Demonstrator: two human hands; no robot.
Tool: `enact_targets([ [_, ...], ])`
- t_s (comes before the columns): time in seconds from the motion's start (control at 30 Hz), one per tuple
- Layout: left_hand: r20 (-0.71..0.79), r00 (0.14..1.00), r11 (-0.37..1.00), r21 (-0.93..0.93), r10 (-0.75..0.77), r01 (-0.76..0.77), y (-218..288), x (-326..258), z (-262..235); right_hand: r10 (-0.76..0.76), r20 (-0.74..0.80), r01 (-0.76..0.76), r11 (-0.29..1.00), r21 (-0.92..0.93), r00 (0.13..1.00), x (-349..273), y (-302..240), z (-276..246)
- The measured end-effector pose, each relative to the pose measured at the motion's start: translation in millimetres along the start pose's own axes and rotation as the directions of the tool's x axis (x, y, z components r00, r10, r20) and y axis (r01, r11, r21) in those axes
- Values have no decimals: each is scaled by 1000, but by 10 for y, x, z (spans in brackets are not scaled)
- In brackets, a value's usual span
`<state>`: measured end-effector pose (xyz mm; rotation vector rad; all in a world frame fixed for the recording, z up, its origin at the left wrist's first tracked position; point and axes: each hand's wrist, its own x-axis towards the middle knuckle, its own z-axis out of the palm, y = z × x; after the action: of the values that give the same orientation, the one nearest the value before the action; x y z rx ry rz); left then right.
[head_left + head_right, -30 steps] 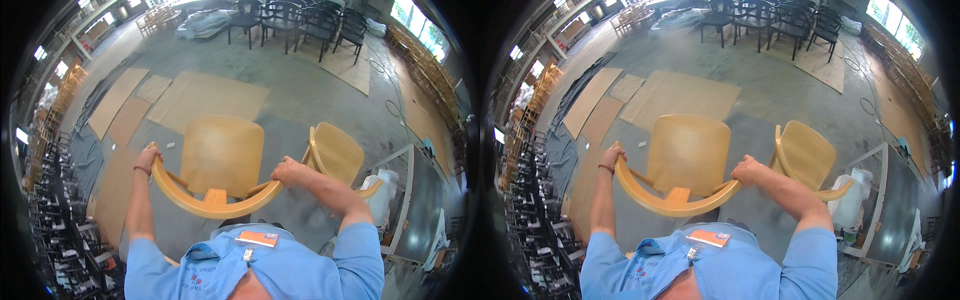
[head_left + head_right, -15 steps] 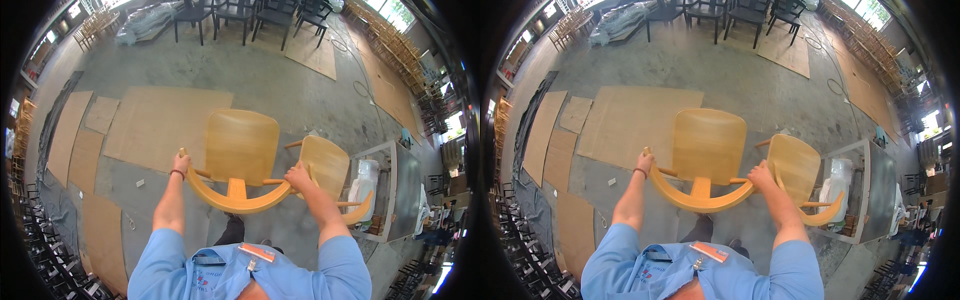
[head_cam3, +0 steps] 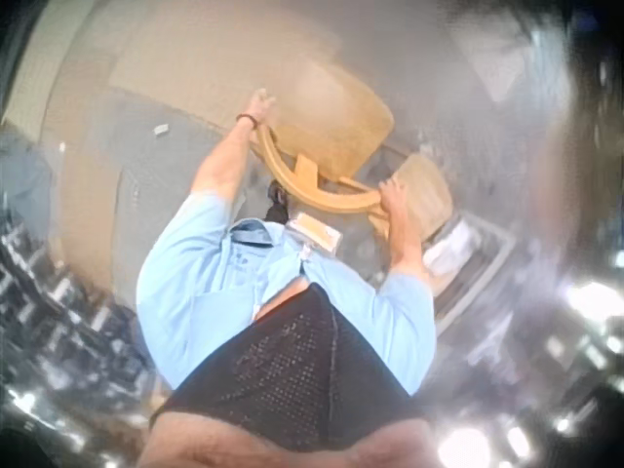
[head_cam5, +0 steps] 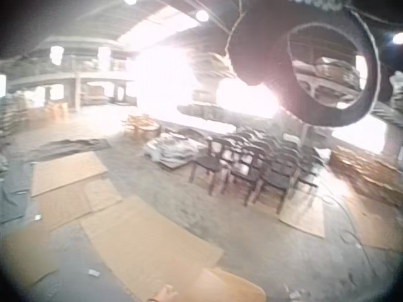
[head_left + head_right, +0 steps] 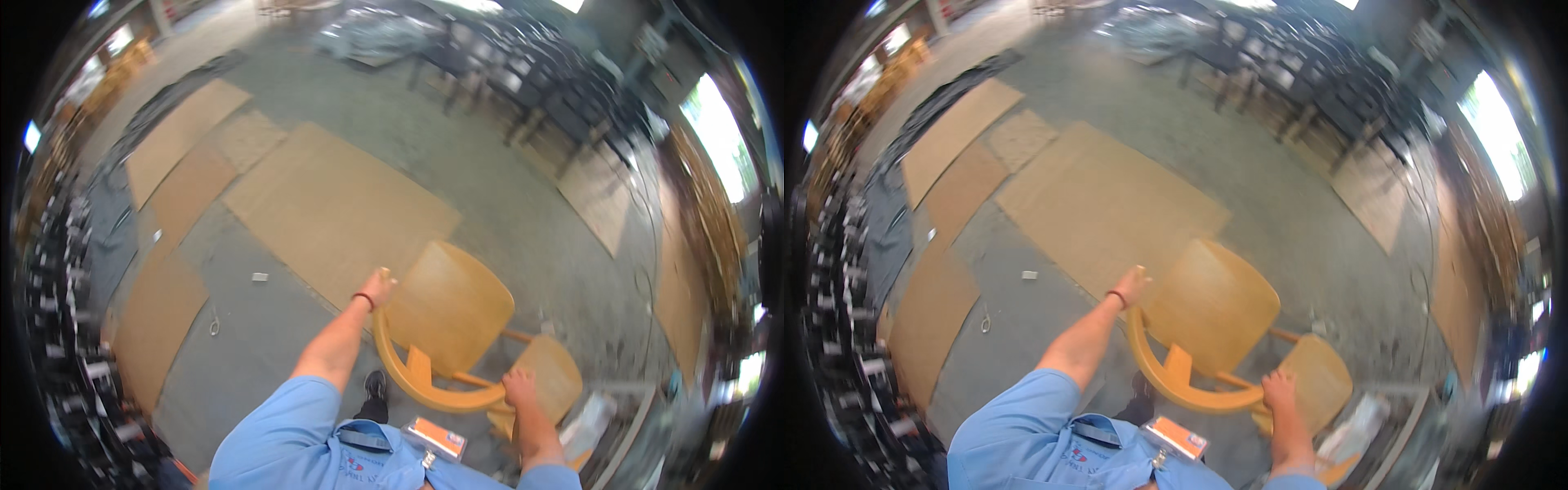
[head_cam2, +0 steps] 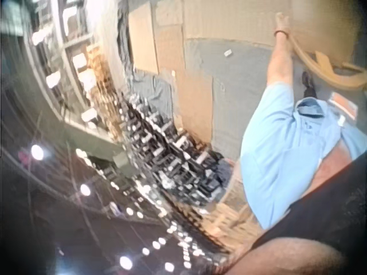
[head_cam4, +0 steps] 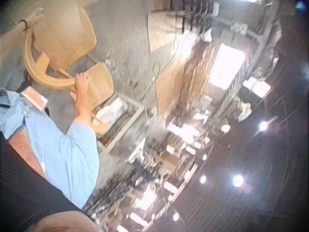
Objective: The person uses a pallet jack to move a stack of wooden chairs, then repeatedly picks up individual chairs and places them in rows on the floor. The person also moves cardboard pieces with the pallet jack.
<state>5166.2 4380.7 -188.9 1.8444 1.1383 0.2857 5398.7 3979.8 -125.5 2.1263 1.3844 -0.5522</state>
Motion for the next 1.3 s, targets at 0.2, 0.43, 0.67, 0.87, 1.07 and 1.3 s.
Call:
enact_targets([
  [0.2,106,966,885,-388,-234,257,-161,-1055,-240,8,118,-7,1000,-9,993,-11,25,31],
  [0.43,-202,591,609,-34,-781,792,-1264,-4287,-449,-166,67,170,983,-66,984,46,81,148],
  [0.67,37,298,297,271,-954,916,-1151,-7252,873,-327,-44,319,939,-131,944,239,217,406],
  [0.87,178,191,62,-553,-965,831,-1104,-7908,1738,-396,-26,396,918,-28,918,-89,-779,607],
  [1.07,-177,218,267,-818,-960,509,-1608,-8571,1331,-681,159,666,732,141,715,-1064,-2997,856],
  [1.3,-284,-48,230,-854,-958,467,-2164,-10169,1144,-808,292,780,579,236,512,-2254,-5131,971],
])
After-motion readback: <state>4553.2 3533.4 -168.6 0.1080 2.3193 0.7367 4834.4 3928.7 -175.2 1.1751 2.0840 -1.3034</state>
